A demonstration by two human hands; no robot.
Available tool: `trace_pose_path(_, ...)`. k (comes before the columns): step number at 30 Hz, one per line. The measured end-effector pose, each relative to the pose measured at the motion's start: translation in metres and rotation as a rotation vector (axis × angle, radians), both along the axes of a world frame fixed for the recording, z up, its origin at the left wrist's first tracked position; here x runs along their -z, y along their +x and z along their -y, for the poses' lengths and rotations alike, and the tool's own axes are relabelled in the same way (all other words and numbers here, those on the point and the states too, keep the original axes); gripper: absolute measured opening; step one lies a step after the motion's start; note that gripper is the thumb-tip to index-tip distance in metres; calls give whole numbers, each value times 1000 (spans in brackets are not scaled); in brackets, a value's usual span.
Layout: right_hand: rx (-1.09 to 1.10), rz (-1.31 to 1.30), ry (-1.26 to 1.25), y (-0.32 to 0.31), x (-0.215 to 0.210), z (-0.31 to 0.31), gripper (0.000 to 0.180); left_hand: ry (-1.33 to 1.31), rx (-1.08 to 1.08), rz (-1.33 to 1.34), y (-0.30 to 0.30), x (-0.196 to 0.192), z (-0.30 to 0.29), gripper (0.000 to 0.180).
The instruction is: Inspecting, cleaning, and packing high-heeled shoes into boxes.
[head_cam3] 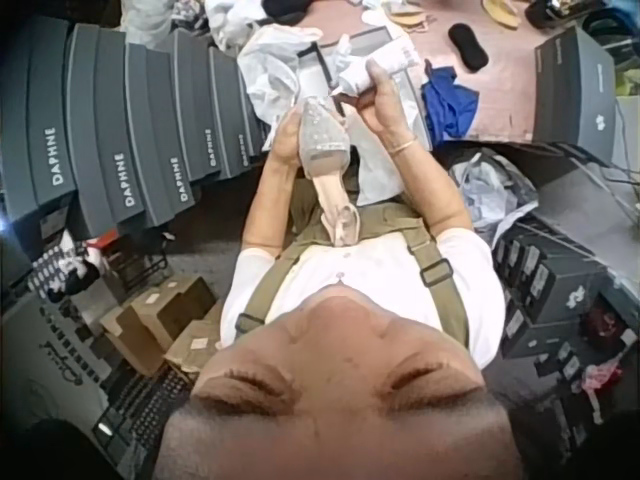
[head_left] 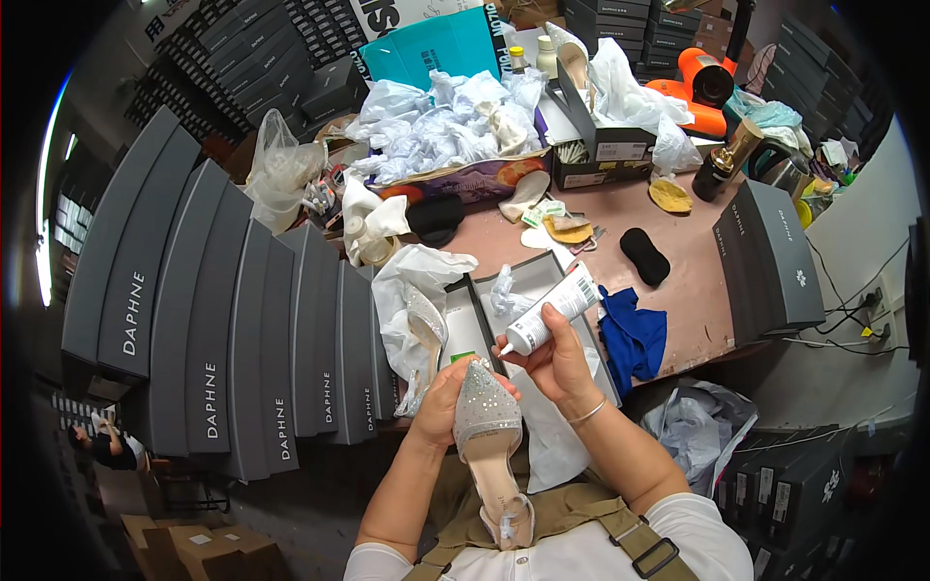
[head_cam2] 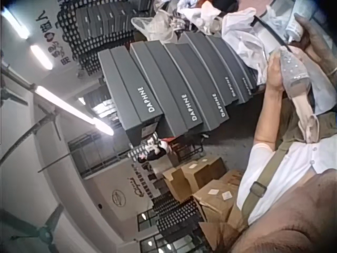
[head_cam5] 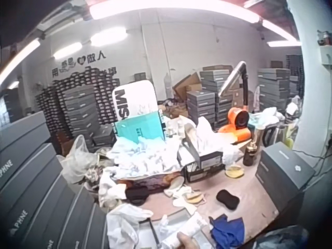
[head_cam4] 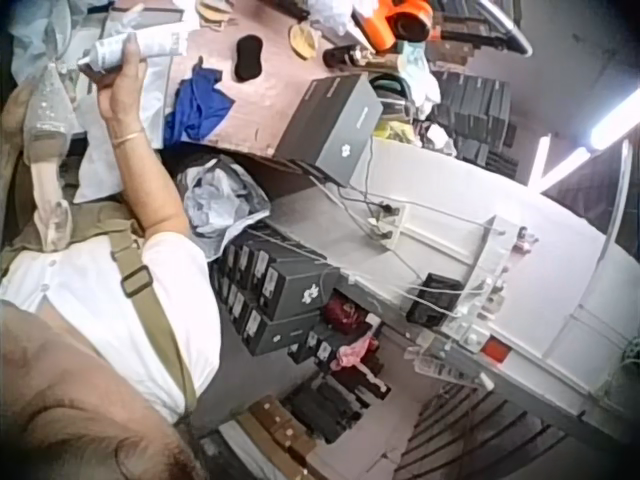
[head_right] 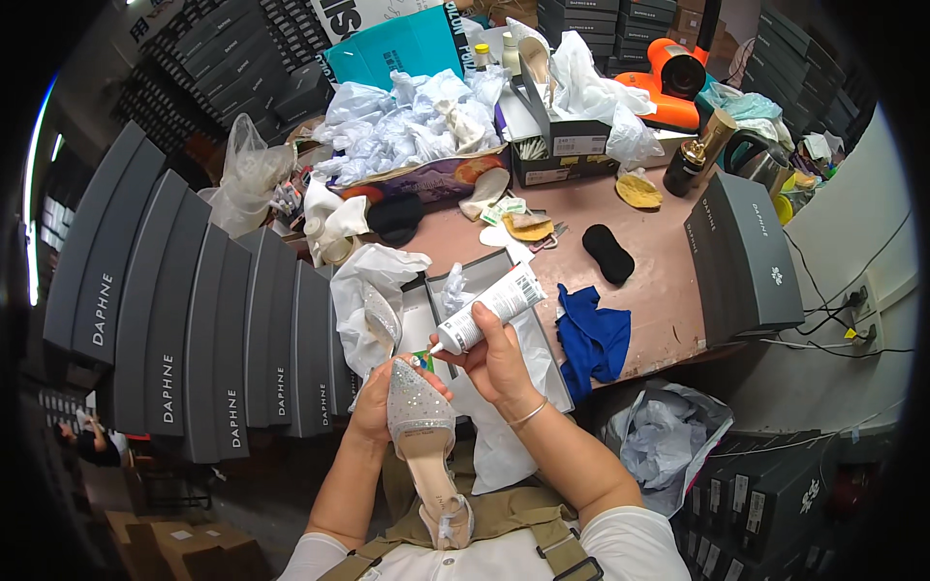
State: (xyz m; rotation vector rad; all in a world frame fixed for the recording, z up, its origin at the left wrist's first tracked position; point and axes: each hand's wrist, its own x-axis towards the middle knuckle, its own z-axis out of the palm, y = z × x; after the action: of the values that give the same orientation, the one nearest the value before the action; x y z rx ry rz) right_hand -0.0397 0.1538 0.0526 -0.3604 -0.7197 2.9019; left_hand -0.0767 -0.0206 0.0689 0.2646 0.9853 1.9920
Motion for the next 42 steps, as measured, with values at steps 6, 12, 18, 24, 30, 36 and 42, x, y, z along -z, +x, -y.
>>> trace_pose_path(6, -3, -19, 19, -1, 0, -2, 41, 13, -1, 9, 0, 2, -1, 42)
trace_pose_path(12, -5, -17, 34, 0, 1, -2, 41, -1, -1, 13, 0, 0, -2, 41)
trace_pose_path(18, -2, -21, 31, 0, 0, -2, 41, -5, -10, 8, 0, 0, -3, 42)
trace_pose_path(24, 1, -19, 37, 0, -1, -3, 41, -1, -3, -5, 0, 1, -2, 42)
trace_pose_path(30, -2, -28, 35, 0, -1, -2, 40, -1, -7, -7, 1, 0, -2, 42)
trace_pose_path(36, -6, -26, 42, 1, -1, -3, 39, 25, -3, 10, 1, 3, -1, 39)
trace_pose_path(42, -6, -23, 34, 1, -1, -2, 40, 40, 0, 27, 1, 5, 0, 38)
